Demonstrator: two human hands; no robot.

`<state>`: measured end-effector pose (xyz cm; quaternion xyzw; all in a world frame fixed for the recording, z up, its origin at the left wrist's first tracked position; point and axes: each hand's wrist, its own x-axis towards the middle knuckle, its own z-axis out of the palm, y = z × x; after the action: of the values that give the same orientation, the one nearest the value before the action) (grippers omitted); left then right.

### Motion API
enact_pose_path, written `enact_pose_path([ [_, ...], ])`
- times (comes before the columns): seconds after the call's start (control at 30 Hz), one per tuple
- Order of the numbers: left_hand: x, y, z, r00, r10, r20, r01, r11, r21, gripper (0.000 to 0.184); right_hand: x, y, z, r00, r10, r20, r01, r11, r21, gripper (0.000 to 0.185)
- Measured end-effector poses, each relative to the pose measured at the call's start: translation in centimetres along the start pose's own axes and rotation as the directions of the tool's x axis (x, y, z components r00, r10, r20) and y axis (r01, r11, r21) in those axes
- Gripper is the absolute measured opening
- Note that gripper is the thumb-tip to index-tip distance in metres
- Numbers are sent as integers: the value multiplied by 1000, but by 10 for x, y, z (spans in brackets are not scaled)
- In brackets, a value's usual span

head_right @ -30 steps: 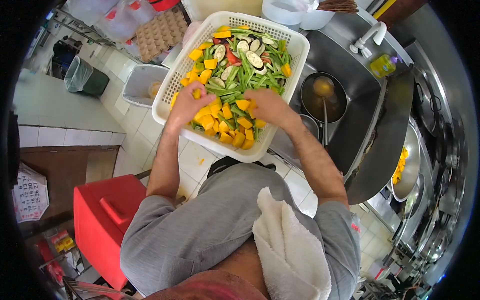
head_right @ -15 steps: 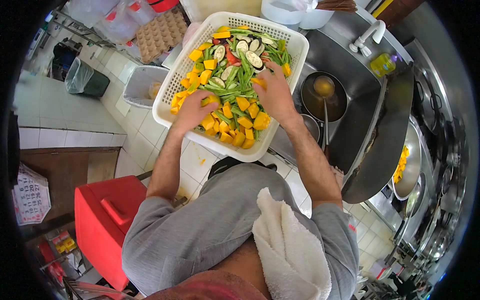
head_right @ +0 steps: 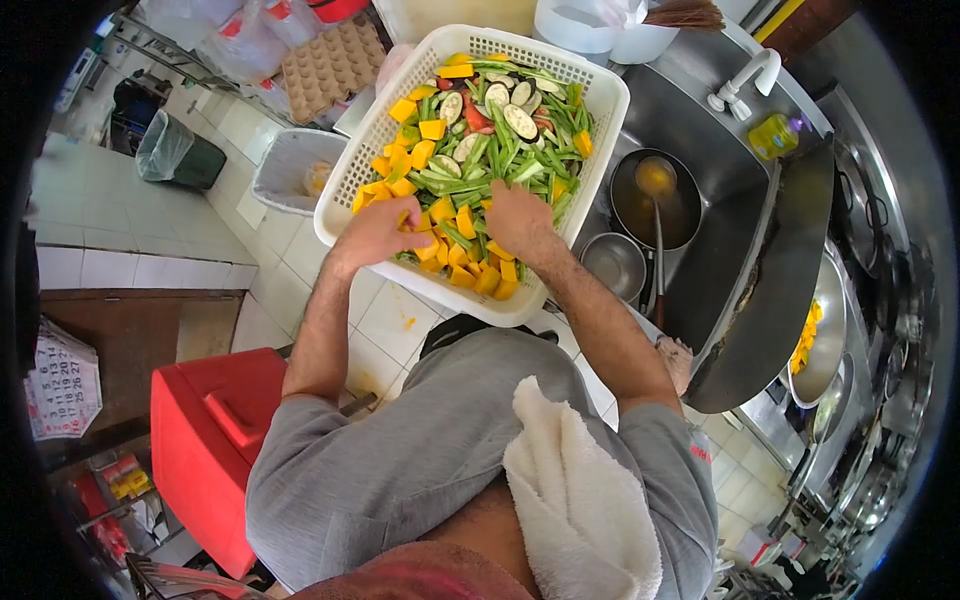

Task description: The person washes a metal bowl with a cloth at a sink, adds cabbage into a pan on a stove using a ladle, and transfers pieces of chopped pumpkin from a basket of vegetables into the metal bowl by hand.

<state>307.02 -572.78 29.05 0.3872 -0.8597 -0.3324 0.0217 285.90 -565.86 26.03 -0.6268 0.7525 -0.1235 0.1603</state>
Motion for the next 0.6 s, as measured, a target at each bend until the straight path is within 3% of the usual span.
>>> enact_pose_path([
  [0.07,-1,0,5,998,20,59,-21,1000,21,32,3,3,-2,989,40,140,-46,998,44,35],
  [0.1,-4,1,7,998,54,-11,-53,996,66,36,4,9,-2,990,39,134,-46,998,46,35],
  [0.17,-4,1,11,993,90,-80,-81,991,110,39,4,27,3,980,-165,-110,194,910,366,31],
  [0.2,-3,0,13,995,96,-16,-93,986,142,42,3,27,-8,980,-166,-110,195,910,365,31],
  [0.23,-2,1,14,994,101,48,-107,979,173,45,0,23,-28,988,-64,141,-80,571,817,28],
  [0.27,-1,6,16,994,101,48,-108,979,173,45,-2,19,-42,911,-113,397,-396,35,918,26],
  [0.3,-1,13,18,996,33,81,-52,970,239,48,-4,18,-46,911,-111,397,-395,34,918,26],
  [0.37,1,17,19,993,-33,111,-3,951,308,51,-7,16,-51,920,-153,361,-381,-122,917,21],
  [0.4,4,16,20,990,-45,132,2,952,307,53,-7,16,-49,921,-149,359,-378,-125,917,21],
  [0.47,7,15,19,987,-52,154,2,951,308,55,-6,18,-42,905,-148,399,-384,118,916,19],
  [0.5,7,13,17,988,-30,150,-9,967,253,51,-6,18,-45,906,-144,397,-384,115,916,19],
  [0.53,6,10,16,989,-9,148,-21,980,197,48,-7,17,-49,930,-124,346,-249,477,843,17],
  [0.57,6,5,17,987,-9,159,-22,980,196,48,-9,18,-50,948,-125,294,-95,769,633,15],
  [0.6,8,-1,18,991,73,117,-89,986,144,45,-11,22,-45,947,-117,299,-105,766,634,15],
])
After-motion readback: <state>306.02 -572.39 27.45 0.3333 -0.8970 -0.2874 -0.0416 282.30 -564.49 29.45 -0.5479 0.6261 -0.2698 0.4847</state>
